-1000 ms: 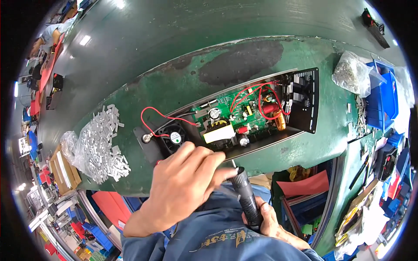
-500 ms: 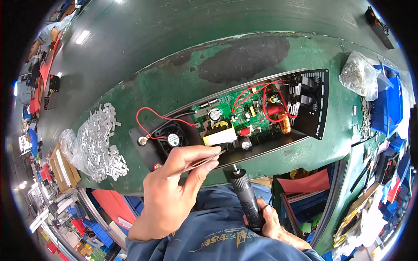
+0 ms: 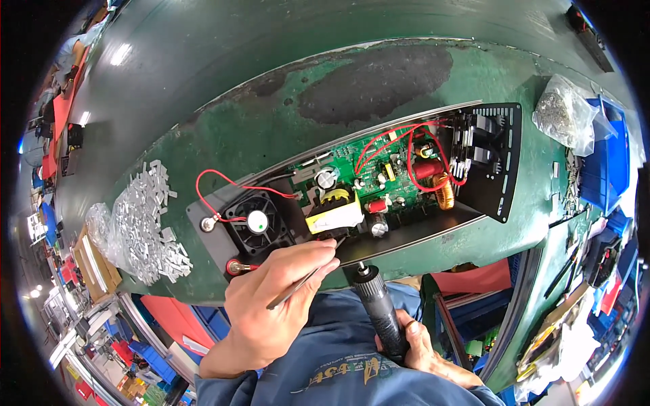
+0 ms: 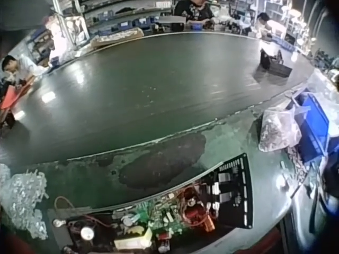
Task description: Assembling electronic devices by attaching internal components and metal plates using an electric screwdriver.
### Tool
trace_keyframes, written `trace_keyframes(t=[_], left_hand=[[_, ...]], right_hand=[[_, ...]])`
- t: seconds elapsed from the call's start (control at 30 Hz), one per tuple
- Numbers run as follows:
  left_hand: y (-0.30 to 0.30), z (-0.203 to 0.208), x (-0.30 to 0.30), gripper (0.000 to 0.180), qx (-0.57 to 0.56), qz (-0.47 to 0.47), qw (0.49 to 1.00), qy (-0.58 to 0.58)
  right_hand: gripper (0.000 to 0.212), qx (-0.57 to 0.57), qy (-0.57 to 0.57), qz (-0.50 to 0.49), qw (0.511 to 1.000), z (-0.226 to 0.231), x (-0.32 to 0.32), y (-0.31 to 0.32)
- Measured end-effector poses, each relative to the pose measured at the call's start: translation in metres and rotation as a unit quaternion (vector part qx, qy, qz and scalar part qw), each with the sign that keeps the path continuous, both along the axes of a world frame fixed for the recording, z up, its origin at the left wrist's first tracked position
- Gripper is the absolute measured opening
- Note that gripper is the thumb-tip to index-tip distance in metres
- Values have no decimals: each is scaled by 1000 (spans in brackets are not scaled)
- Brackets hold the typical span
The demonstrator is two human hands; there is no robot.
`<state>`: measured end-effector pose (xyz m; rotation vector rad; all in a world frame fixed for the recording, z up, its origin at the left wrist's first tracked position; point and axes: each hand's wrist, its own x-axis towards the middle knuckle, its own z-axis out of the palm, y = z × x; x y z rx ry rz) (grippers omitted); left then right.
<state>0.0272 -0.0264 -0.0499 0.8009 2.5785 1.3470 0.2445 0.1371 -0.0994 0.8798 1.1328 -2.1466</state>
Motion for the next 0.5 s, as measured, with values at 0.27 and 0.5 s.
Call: trace_keyframes(t=[0.27, 0.5], left_hand=[[1, -3, 4, 25, 4, 5, 999, 45], [1, 2, 0, 20, 0, -22, 1000, -14]], right_hand=[[97, 4, 1, 3, 1000, 3, -2, 0], [92, 68, 38, 47, 996, 0, 1, 0]])
